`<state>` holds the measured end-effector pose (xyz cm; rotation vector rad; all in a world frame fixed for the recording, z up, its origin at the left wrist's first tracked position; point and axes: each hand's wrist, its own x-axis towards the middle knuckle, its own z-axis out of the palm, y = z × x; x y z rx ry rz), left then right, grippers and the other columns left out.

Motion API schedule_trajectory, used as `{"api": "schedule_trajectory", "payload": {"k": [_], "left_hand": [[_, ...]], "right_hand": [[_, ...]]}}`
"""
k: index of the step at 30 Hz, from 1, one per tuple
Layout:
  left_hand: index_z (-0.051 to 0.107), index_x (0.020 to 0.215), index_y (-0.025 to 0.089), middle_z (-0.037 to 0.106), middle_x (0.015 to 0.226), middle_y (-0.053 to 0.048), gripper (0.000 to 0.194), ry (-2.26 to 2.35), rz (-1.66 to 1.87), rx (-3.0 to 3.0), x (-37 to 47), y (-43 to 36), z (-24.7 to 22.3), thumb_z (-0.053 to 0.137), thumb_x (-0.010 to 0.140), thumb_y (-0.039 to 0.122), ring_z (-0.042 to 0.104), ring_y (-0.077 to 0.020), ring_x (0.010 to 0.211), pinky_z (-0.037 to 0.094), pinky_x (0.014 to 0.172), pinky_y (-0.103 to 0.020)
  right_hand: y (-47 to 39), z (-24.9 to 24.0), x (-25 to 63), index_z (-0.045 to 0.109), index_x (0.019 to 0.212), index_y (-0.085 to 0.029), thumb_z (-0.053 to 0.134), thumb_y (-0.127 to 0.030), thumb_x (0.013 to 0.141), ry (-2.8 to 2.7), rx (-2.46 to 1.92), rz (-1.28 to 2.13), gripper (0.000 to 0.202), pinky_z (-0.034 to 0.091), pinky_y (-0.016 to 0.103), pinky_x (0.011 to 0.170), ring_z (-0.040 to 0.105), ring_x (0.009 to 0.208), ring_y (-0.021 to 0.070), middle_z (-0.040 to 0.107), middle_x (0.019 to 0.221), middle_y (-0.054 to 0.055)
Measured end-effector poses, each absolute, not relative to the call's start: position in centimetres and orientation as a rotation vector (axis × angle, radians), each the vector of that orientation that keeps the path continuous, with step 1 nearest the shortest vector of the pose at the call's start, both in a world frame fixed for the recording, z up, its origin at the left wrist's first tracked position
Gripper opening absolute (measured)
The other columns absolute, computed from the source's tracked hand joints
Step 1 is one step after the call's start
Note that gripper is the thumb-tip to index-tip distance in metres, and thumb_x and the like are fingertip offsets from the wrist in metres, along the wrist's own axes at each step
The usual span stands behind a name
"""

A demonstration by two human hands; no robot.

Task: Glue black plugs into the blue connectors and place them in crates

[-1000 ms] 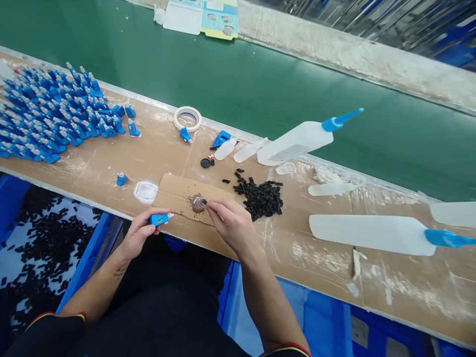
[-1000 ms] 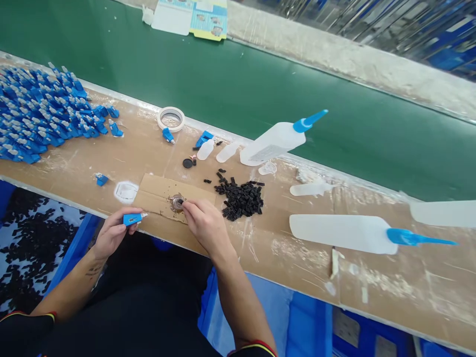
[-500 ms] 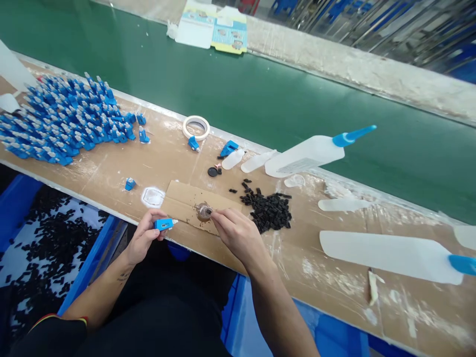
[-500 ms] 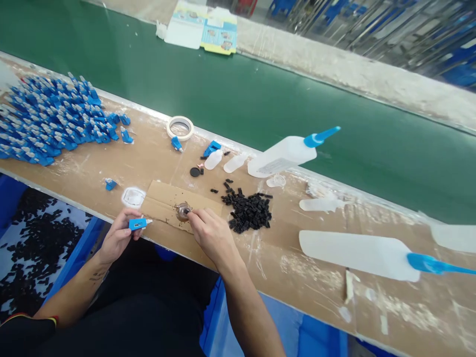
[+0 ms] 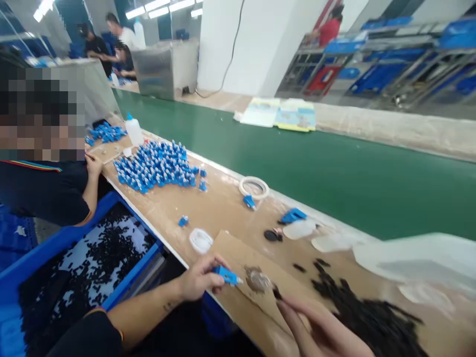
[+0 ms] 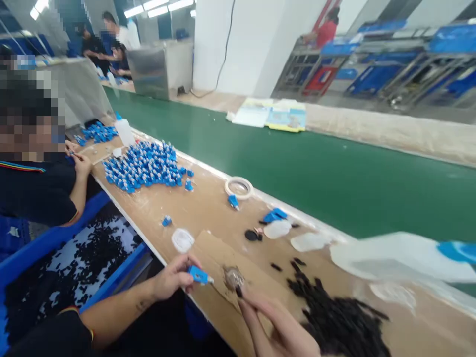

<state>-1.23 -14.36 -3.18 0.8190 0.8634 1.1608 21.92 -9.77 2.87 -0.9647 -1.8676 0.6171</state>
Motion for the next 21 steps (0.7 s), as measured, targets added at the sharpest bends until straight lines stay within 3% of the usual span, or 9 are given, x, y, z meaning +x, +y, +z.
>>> {"api": "schedule_trajectory", "payload": {"k": [2, 8, 21], "left_hand": [[0.061, 0.102, 0.016, 0.059, 0.076, 0.0, 0.037, 0.898, 1.106, 0.924, -1.0, -14.0, -1.9, 0.074, 0.078, 0.041, 0.052, -0.0103, 0.061, 0.044, 0.057, -0.022], [0.063, 0.111, 0.016, 0.056, 0.079, 0.0, 0.034, 0.772, 1.138, 0.972, -0.4, -13.0, -0.8, 0.067, 0.088, 0.042, 0.048, -0.0087, 0.063, 0.042, 0.059, -0.021], [0.058, 0.106, 0.015, 0.053, 0.079, 0.0, 0.034, 0.82, 1.067, 1.049, -0.8, -13.1, 0.4, 0.065, 0.089, 0.044, 0.045, -0.009, 0.062, 0.037, 0.058, -0.022]], "right_hand": [[-10.9, 3.2, 20.4, 0.078, 0.087, -0.027, 0.075, -0.028, 0.084, -1.632, -1.091, 0.801, 0.004, 0.061, 0.032, 0.07, 0.073, 0.073, 0.0224, 0.077, 0.083, 0.005], [-11.4, 1.3, 18.4, 0.079, 0.087, -0.027, 0.079, -0.023, 0.081, -1.282, -0.936, 1.166, 0.007, 0.059, 0.037, 0.077, 0.07, 0.084, 0.0214, 0.076, 0.085, 0.005], [-10.9, 2.3, 18.2, 0.077, 0.096, -0.031, 0.071, -0.009, 0.083, -1.708, -0.835, 1.0, 0.026, 0.058, 0.039, 0.076, 0.071, 0.082, 0.0214, 0.077, 0.088, 0.002]]}}
